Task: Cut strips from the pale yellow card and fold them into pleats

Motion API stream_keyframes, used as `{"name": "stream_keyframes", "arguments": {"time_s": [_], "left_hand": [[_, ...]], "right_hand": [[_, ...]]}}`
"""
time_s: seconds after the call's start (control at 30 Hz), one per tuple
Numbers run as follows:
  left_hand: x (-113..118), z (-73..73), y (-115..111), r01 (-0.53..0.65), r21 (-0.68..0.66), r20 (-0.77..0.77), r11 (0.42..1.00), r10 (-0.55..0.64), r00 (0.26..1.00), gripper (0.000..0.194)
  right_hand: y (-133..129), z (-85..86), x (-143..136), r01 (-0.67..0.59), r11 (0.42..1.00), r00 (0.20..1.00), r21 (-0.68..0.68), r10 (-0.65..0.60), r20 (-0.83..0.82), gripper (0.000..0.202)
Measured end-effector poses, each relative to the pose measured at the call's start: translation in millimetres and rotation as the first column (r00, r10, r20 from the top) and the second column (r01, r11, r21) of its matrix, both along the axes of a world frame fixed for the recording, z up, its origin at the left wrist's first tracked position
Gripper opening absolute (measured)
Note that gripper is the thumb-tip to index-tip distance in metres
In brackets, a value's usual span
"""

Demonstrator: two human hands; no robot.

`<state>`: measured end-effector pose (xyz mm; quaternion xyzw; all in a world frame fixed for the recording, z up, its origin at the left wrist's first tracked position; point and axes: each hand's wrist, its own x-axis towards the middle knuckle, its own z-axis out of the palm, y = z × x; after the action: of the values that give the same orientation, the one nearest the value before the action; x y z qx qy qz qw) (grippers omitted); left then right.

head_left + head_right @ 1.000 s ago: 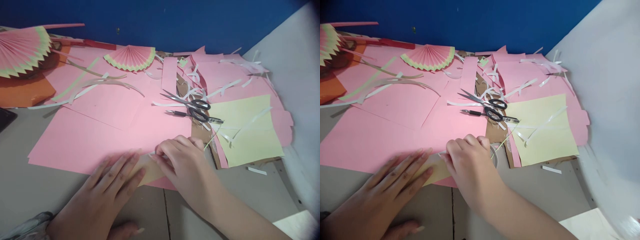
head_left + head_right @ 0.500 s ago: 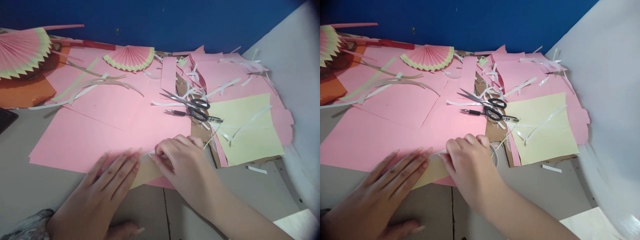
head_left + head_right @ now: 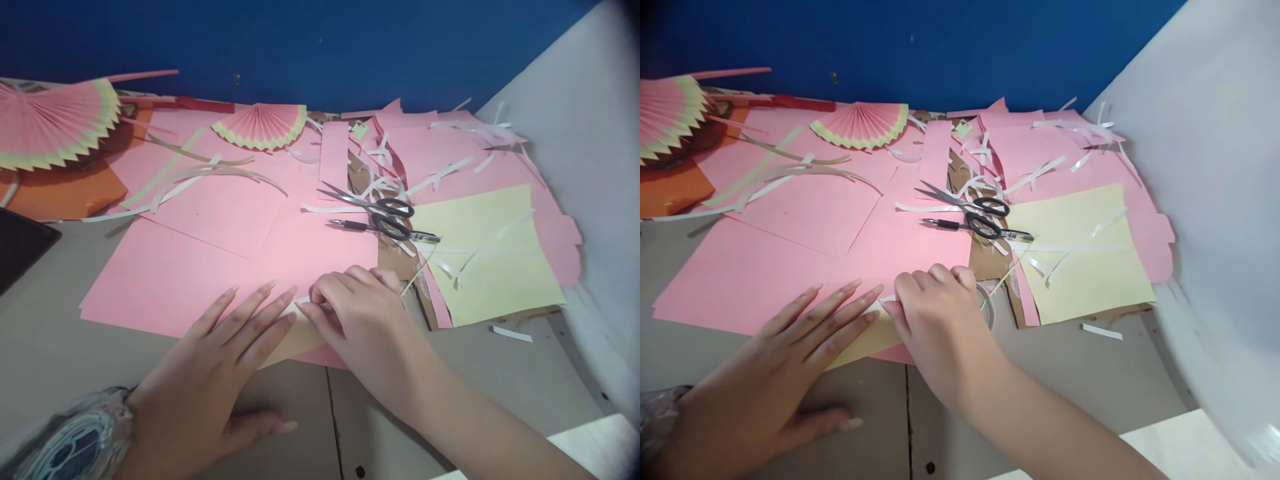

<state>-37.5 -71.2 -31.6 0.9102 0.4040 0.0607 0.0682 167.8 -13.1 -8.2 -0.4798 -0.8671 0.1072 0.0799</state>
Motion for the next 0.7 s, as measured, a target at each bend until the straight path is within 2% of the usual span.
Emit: {"name": "stream_keyframes", "arguments": {"time_s": [0.37,0.7], "left_hand": [[1.4,2.9,1.5,-0.002,-0.011,-0.030,1.000,0.001,1.000,0.082],[1.1,2.3,1.8,-0.004,-0.028,0.005,1.000,0.004,1.000,0.081]], "right_hand": [[-1.7,1.7,-1.3,0.016,0.997,0.999,0.072,-0.020,0.047,0.019],[0.7,4.7,-1.5,0.021,1.000,0.998,0.000,-0.021,0.051,0.019]]}}
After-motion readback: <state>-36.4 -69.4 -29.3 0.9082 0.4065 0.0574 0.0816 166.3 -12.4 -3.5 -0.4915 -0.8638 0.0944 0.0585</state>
